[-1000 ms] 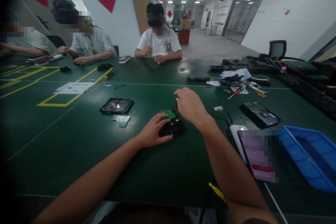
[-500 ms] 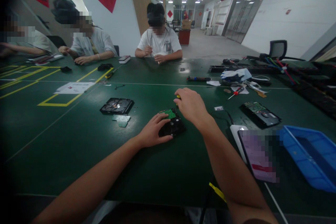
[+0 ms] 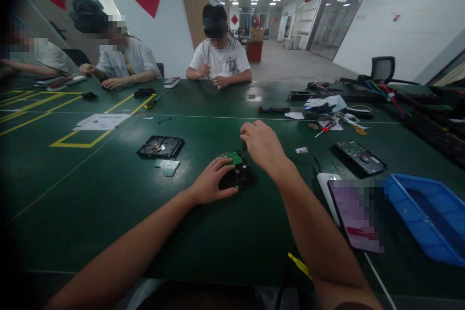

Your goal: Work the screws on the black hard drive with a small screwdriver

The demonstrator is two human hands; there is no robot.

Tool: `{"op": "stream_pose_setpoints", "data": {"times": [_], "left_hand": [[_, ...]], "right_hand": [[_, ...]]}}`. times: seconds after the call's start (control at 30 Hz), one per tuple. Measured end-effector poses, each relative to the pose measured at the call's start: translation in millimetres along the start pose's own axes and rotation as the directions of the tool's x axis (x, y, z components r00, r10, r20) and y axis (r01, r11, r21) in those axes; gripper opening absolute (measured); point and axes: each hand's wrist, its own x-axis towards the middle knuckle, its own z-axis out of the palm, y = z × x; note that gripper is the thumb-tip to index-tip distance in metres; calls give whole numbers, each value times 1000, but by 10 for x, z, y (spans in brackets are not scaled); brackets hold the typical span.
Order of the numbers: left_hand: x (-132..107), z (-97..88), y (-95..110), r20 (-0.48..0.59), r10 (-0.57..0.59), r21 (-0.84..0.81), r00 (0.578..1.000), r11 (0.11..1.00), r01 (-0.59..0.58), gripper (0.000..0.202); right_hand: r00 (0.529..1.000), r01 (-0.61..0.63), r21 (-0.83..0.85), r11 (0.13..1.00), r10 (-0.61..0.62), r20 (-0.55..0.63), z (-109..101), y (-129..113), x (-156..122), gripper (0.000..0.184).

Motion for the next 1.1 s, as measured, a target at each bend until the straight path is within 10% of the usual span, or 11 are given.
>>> {"op": "stream_pose_setpoints", "data": {"times": [1.1], "left_hand": [[1, -20, 16, 5, -9, -15, 1000, 1000, 9, 80]], "right_hand": [[1000, -31, -82, 996, 31, 3, 12, -19, 2, 11]]}}
